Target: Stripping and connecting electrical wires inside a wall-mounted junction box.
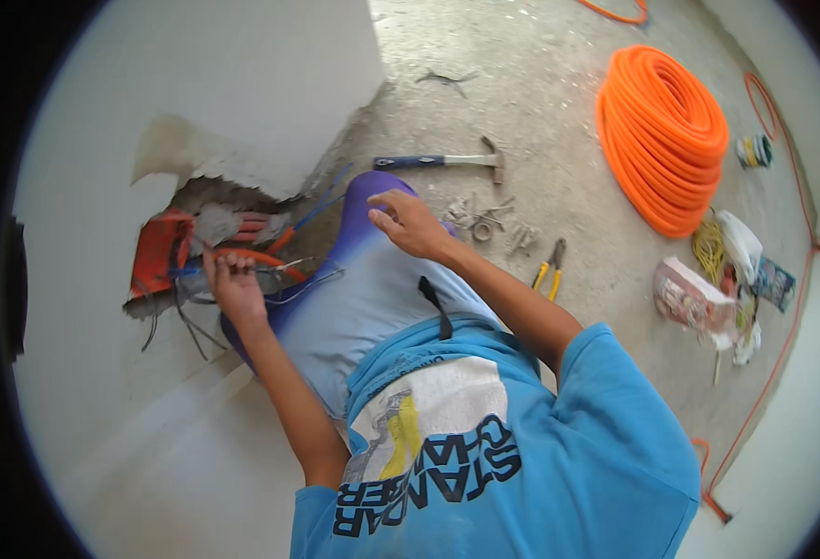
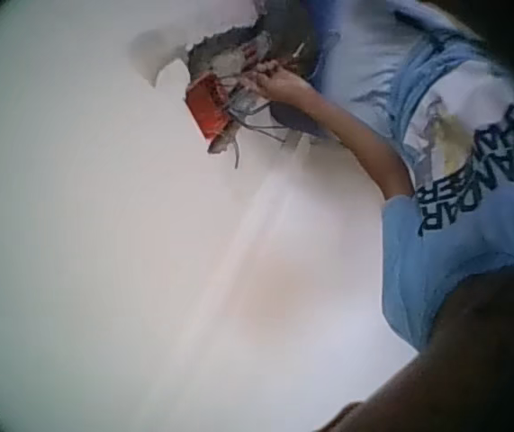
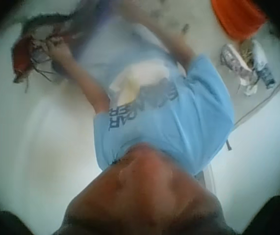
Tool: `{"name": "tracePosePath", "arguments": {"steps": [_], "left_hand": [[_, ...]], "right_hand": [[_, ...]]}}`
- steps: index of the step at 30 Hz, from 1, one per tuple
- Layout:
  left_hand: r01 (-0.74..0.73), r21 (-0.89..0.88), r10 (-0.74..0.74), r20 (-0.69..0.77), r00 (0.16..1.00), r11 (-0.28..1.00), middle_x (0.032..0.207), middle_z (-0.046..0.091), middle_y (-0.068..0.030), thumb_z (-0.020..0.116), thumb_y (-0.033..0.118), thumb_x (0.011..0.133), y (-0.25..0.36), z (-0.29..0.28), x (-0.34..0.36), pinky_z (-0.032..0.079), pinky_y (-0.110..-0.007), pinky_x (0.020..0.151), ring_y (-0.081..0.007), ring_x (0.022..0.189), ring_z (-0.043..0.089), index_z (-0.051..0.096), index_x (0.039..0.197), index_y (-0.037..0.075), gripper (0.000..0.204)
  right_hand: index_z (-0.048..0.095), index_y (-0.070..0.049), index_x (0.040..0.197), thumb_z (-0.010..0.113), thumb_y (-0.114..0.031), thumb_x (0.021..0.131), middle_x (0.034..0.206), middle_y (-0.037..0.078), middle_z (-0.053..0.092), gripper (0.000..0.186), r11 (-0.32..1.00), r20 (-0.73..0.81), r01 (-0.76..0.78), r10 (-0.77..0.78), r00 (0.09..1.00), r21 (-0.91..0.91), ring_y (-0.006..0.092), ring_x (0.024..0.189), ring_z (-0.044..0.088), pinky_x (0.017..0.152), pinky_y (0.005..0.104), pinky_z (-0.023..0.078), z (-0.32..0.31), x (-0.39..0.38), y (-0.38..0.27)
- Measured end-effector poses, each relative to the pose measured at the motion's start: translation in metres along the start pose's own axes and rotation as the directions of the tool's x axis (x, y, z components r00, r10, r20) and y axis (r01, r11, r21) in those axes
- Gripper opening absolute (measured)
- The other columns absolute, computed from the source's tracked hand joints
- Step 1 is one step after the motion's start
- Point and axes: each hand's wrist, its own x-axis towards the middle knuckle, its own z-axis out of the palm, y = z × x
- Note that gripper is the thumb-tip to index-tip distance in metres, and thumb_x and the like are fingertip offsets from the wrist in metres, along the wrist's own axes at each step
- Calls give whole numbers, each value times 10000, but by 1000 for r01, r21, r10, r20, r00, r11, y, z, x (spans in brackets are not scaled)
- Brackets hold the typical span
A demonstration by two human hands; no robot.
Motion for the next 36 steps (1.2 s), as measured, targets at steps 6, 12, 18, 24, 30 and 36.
{"name": "tracePosePath", "arguments": {"steps": [6,12,18,24,30,36], "left_hand": [[-21,136,47,-195,980,990,1086,586,-111,411,177,982,-21,25,13,435,-327,882,-175,915,564,320,1404,28,456],[-147,334,240,-260,935,931,1233,551,-201,429,131,971,-16,21,15,417,-347,981,-259,1087,572,298,1390,-15,463],[-123,-78,106,-195,975,989,1021,607,-97,504,9,904,-34,38,19,435,-276,677,-126,804,541,273,1414,28,560],[-274,-125,230,-287,930,953,940,595,-52,506,33,924,-30,23,22,412,-251,628,-91,729,498,487,1041,67,124],[-206,104,221,-159,962,973,1067,613,-81,496,84,922,-37,26,17,400,-231,688,-79,738,477,611,1078,3,210],[-192,420,218,-15,976,887,1100,610,-72,537,212,941,-4,23,5,406,-233,751,-98,873,512,539,1241,2,367]], "right_hand": [[687,-48,961,576,-220,832,893,145,690,242,754,-568,-520,240,787,-402,282,829,672,750,371,521,-172,-64,128],[678,-30,919,606,-169,781,865,169,674,209,752,-168,-361,324,931,-551,326,813,645,746,397,506,-127,-86,201],[665,-61,931,644,-194,764,1054,189,541,215,598,-105,-347,402,910,-722,387,902,599,773,464,480,-93,-121,253],[631,-13,880,599,-211,775,919,204,570,226,601,-7,-193,296,955,-775,388,865,603,724,465,471,-84,-72,221],[575,1,944,535,-284,936,837,62,595,289,972,-37,-232,230,972,-47,149,781,549,715,304,441,-68,22,100],[563,-6,1053,527,-180,954,844,53,568,204,985,346,159,-172,922,66,127,791,506,730,280,429,43,102,-51]]}}
